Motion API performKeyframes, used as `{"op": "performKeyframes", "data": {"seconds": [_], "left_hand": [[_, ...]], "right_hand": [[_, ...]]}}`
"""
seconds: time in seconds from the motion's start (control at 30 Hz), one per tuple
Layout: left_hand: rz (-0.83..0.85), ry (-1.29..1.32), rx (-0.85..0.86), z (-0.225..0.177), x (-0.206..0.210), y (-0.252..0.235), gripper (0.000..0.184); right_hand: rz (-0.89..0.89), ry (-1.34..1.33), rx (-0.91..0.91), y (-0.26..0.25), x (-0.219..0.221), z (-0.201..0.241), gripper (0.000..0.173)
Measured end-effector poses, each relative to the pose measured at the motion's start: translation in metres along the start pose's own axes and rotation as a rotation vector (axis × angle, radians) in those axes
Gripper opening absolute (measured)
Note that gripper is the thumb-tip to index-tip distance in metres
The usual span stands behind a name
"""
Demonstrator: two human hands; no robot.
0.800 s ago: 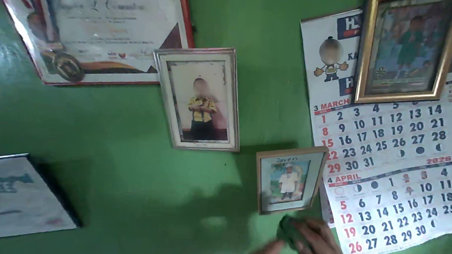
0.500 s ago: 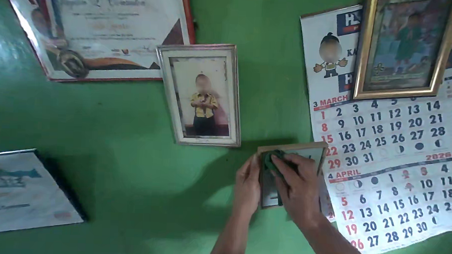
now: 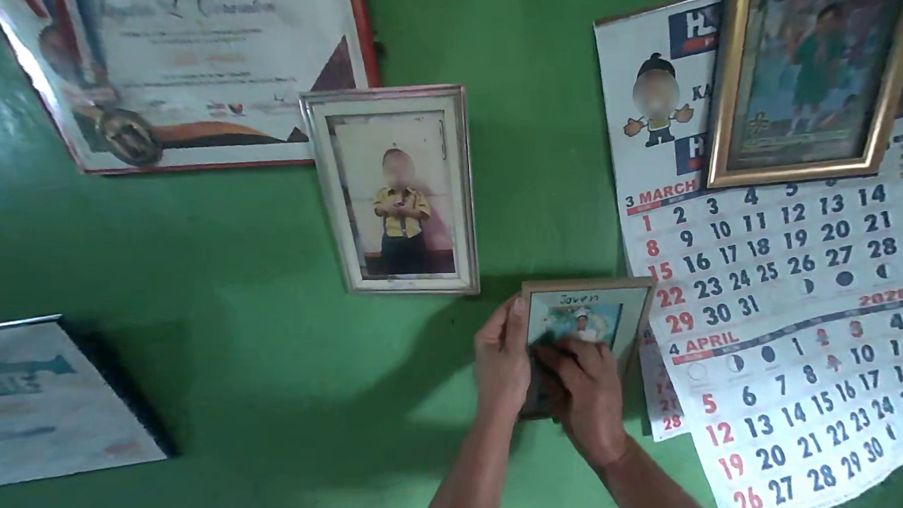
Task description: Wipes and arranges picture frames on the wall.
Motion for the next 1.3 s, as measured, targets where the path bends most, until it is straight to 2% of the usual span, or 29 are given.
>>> {"op": "performKeyframes", "data": {"seconds": [0.1,0.17,0.33,0.4,0.53,0.67,0.73,0.9,0.97,1.07,1.17,1.23,1.3], "left_hand": [[0.013,-0.004,-0.018,-0.001,0.002,0.0,0.032],[-0.003,0.031,-0.019,0.001,0.002,-0.001,0.03],[-0.019,0.137,-0.016,0.004,0.001,-0.004,0.024],[-0.014,0.158,-0.002,0.003,0.002,-0.003,0.023],[0.008,0.108,0.021,0.002,0.001,-0.002,0.026],[-0.008,0.12,0.016,0.004,0.001,-0.003,0.028],[-0.016,0.137,0.029,0.003,0.002,-0.002,0.026],[-0.022,0.112,0.05,0.006,0.002,-0.002,0.026],[-0.01,0.101,0.066,0.004,0.003,-0.002,0.025],[0.006,0.074,0.073,0.003,0.003,-0.003,0.027],[-0.023,0.093,0.058,0.004,0.004,-0.003,0.026],[-0.038,0.103,0.046,0.004,0.003,-0.001,0.026],[-0.061,0.106,0.034,0.006,0.001,-0.002,0.026]], "right_hand": [[-0.037,-0.024,0.003,-0.042,-0.005,0.005,0.023],[-0.038,-0.033,0.014,-0.042,-0.004,0.006,0.024],[0.09,-0.028,0.023,0.05,0.004,-0.002,0.018],[0.103,-0.016,0.018,0.068,0.005,-0.004,0.017],[0.049,-0.033,-0.009,0.018,0.002,-0.003,0.014],[0.013,-0.042,-0.009,-0.047,-0.007,0.003,0.021],[0.024,-0.045,-0.016,-0.036,-0.007,0.002,0.021],[0.114,-0.031,0.019,0.059,0.003,-0.008,0.017],[0.096,-0.027,0.016,0.053,0.003,-0.008,0.016],[0.021,-0.028,-0.005,0.002,-0.003,-0.004,0.015],[-0.022,-0.05,-0.001,-0.035,-0.009,0.001,0.023],[0.004,-0.066,0.012,-0.02,-0.005,0.001,0.021],[0.054,-0.074,0.014,0.016,0.002,-0.002,0.016]]}}
Point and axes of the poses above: each hand's wrist, its own y-axis away from the middle knuckle, its own x-axis out of the palm, z = x × y, the point moved 3 cm from there along -y, towards the middle knuckle, and after that the axes turned 12 degrees about -y, right-handed, at the moved point
